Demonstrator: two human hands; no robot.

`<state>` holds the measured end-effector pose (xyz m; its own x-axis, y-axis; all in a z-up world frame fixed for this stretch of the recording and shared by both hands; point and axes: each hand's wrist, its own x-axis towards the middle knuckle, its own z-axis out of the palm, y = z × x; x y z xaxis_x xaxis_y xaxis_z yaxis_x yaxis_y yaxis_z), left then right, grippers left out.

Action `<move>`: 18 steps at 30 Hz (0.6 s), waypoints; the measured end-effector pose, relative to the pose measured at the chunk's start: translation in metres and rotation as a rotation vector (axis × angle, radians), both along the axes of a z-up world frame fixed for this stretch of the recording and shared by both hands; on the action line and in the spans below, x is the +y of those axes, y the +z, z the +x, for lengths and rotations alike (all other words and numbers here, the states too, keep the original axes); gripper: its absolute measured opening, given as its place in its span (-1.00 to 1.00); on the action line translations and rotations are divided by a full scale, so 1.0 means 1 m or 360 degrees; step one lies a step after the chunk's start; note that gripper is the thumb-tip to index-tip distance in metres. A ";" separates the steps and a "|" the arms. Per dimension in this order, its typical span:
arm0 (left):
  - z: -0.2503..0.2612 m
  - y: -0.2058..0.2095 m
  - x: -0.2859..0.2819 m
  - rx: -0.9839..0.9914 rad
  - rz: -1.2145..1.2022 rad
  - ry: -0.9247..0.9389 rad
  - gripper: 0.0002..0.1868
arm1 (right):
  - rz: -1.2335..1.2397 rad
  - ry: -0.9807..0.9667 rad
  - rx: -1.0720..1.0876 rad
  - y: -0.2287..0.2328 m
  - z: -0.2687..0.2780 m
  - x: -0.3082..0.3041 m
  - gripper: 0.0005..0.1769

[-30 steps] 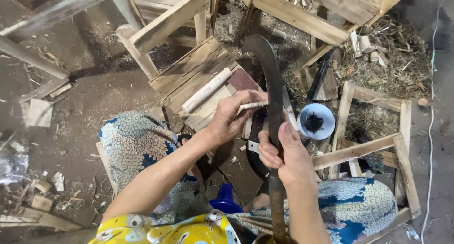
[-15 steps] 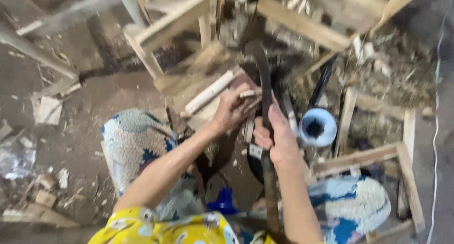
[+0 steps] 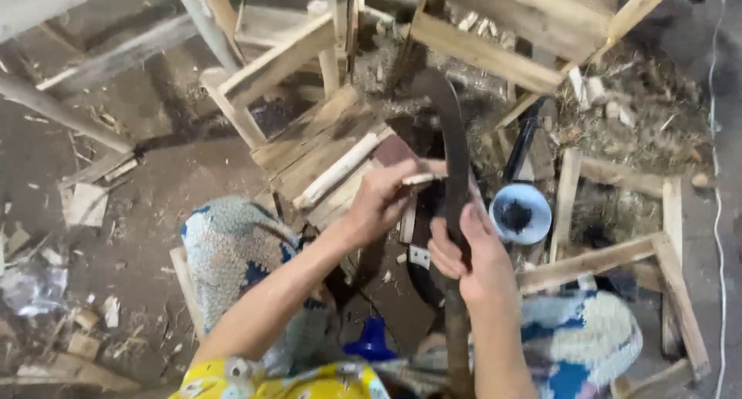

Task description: Shaping a small piece of wood with a billhook and smoothing it with sandpaper.

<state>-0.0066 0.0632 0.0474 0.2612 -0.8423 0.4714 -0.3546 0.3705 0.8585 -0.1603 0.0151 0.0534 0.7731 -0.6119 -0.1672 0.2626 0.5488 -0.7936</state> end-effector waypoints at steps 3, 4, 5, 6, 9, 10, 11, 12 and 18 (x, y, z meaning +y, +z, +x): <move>0.000 -0.050 -0.008 -0.0235 -0.0203 0.0224 -0.72 | -0.0133 -0.0077 0.0065 -0.024 0.004 0.003 -0.43; 0.003 -0.060 -0.016 -0.0133 -0.0141 0.0142 -0.81 | -0.0077 -0.0052 0.0086 -0.024 0.005 -0.004 -0.41; 0.007 -0.068 -0.025 -0.0033 -0.0079 0.0058 -0.89 | -0.0023 -0.0027 0.0109 -0.023 0.006 -0.013 -0.39; 0.004 -0.047 -0.020 -0.0042 -0.0108 0.0046 -0.89 | -0.0050 -0.0041 0.0099 -0.008 0.001 -0.007 -0.39; 0.000 -0.005 -0.012 -0.0044 -0.0083 -0.0077 -0.92 | 0.0168 -0.0076 -0.0291 0.013 -0.007 0.002 -0.54; -0.004 -0.002 -0.009 -0.0014 -0.0203 -0.0095 -0.90 | 0.0024 -0.0115 -0.0150 0.009 -0.010 0.003 -0.56; -0.008 0.001 -0.006 0.0016 -0.0323 -0.0111 -0.87 | -0.0120 -0.0148 -0.0005 0.005 -0.014 0.005 -0.55; 0.001 -0.035 -0.010 0.0015 -0.0322 -0.0118 -0.87 | -0.0119 -0.0155 -0.0007 -0.006 -0.008 0.000 -0.55; 0.018 -0.105 -0.044 0.0025 0.0427 -0.0159 -0.66 | 0.0019 0.0250 0.0130 0.021 0.009 -0.005 -0.32</move>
<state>0.0118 0.0187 -0.0581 0.1762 -0.9584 0.2248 -0.3135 0.1618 0.9357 -0.1509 0.0106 0.0744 0.8426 -0.4821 -0.2400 0.1075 0.5873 -0.8022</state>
